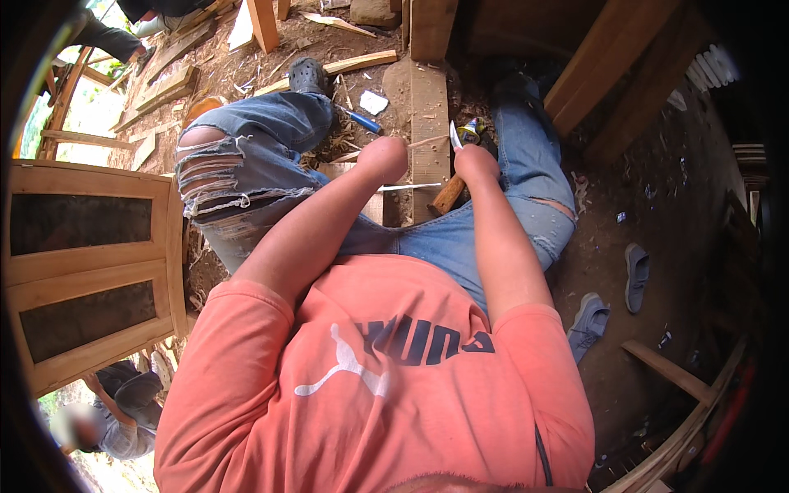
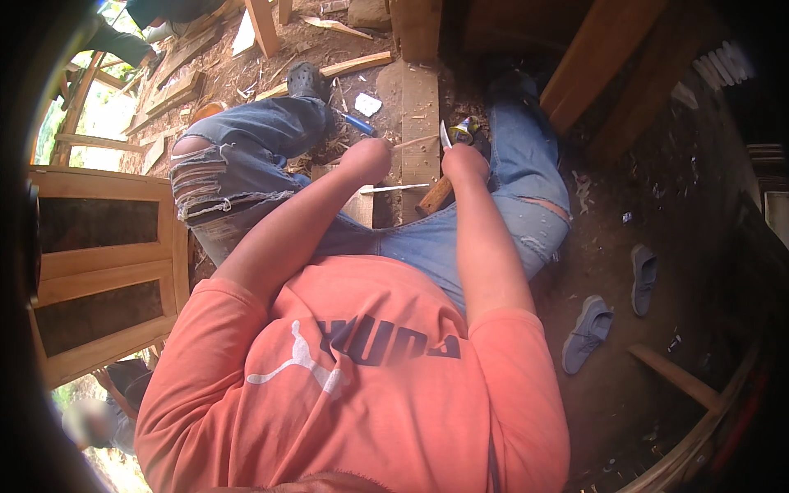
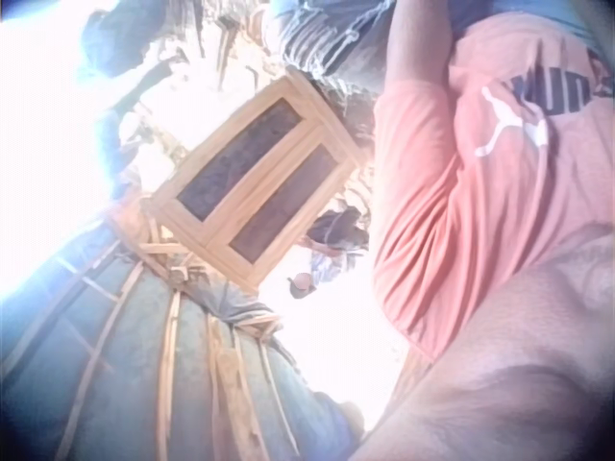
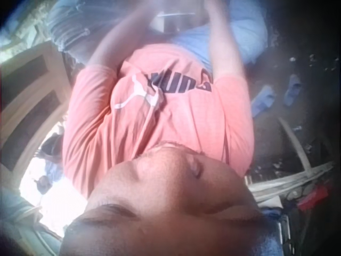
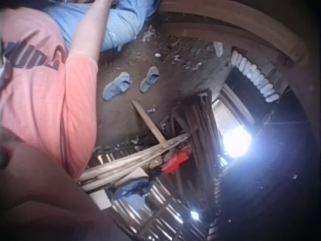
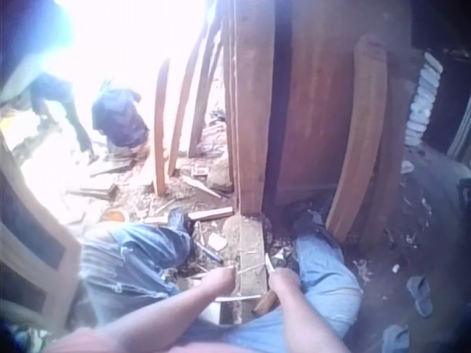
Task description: The person sits on the ground and uses a knife to shave and shape a small wooden stick. They repeatedly rotate the stick and scrape its surface to smooth it. The person occasionally pauses to inspect the stick before continuing to shape it.
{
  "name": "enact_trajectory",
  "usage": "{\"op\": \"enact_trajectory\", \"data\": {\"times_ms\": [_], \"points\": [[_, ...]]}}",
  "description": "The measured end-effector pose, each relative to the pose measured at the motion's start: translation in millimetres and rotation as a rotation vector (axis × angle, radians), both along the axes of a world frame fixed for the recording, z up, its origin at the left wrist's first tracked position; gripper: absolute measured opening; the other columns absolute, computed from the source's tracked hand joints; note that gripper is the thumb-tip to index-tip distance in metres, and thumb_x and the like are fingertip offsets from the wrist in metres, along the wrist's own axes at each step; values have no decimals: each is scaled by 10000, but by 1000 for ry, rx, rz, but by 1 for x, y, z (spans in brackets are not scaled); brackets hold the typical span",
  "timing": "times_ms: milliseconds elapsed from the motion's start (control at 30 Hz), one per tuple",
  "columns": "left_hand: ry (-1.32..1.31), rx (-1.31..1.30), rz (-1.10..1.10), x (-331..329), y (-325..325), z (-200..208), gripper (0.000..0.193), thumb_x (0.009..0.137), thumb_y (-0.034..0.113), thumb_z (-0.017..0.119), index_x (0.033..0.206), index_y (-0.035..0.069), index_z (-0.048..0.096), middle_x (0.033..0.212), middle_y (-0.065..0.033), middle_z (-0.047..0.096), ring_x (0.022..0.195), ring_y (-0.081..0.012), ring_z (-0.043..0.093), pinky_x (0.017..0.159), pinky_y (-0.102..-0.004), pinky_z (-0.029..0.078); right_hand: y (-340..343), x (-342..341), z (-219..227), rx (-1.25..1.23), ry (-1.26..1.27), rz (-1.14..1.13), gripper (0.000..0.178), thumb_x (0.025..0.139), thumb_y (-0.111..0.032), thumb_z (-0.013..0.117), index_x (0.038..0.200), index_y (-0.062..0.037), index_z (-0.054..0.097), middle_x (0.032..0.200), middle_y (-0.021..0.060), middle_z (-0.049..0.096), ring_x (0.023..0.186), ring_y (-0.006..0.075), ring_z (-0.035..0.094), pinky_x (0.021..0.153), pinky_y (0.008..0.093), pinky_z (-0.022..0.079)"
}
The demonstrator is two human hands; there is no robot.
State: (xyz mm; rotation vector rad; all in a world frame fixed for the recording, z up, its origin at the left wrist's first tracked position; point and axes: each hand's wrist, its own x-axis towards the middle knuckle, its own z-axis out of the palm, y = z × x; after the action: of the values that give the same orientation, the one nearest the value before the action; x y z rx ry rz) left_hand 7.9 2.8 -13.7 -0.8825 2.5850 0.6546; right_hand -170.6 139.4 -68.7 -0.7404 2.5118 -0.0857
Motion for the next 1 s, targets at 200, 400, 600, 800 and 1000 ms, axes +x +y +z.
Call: {"op": "enact_trajectory", "data": {"times_ms": [200, 400, 600, 800, 1000], "points": [[2, 7, 45, 2, -5, -7, 231, 884, 87, 609, 1012, 11, 786, 1116, -240, 774, 1044, -416, 755, 885, -505, 611, 2, 9, 22, -67, 40, 44, 436, 1110, -386, 471, 1160, -72, 770, 1230, 204, 750, 1169, 400, 708, 968, 538, 553], [19, -3, 43, 1, -4, -7, 230, 873, 80, 616, 1001, -12, 784, 1099, -255, 773, 1036, -416, 756, 883, -501, 609, 2, 31, 36, -283, 4, 121, 421, 1092, -379, 496, 1093, -44, 750, 1106, 244, 750, 1050, 462, 705, 916, 556, 550], [31, 31, 42, 2, -6, -20, 238, 861, 109, 622, 964, -21, 792, 1066, -268, 771, 1012, -429, 757, 875, -506, 604, -2, 46, 22, -337, -200, 151, 483, 1062, -457, 551, 1048, -16, 748, 1065, 268, 743, 1036, 469, 699, 899, 535, 543], [-4, 37, 48, 2, -7, -23, 242, 853, 119, 628, 953, -8, 808, 1079, -262, 770, 1027, -426, 754, 872, -499, 605, 0, 50, 23, -320, -184, 173, 533, 1069, -486, 542, 1025, 1, 754, 1105, 265, 745, 1057, 468, 698, 918, 536, 537], [12, 53, 83, 3, -3, -16, 242, 861, 103, 628, 986, -9, 803, 1093, -250, 772, 1035, -420, 754, 874, -501, 605, -6, 36, 22, -135, -119, 265, 581, 1114, -492, 430, 1117, -22, 772, 1159, 266, 742, 1099, 461, 697, 953, 556, 538]]}}
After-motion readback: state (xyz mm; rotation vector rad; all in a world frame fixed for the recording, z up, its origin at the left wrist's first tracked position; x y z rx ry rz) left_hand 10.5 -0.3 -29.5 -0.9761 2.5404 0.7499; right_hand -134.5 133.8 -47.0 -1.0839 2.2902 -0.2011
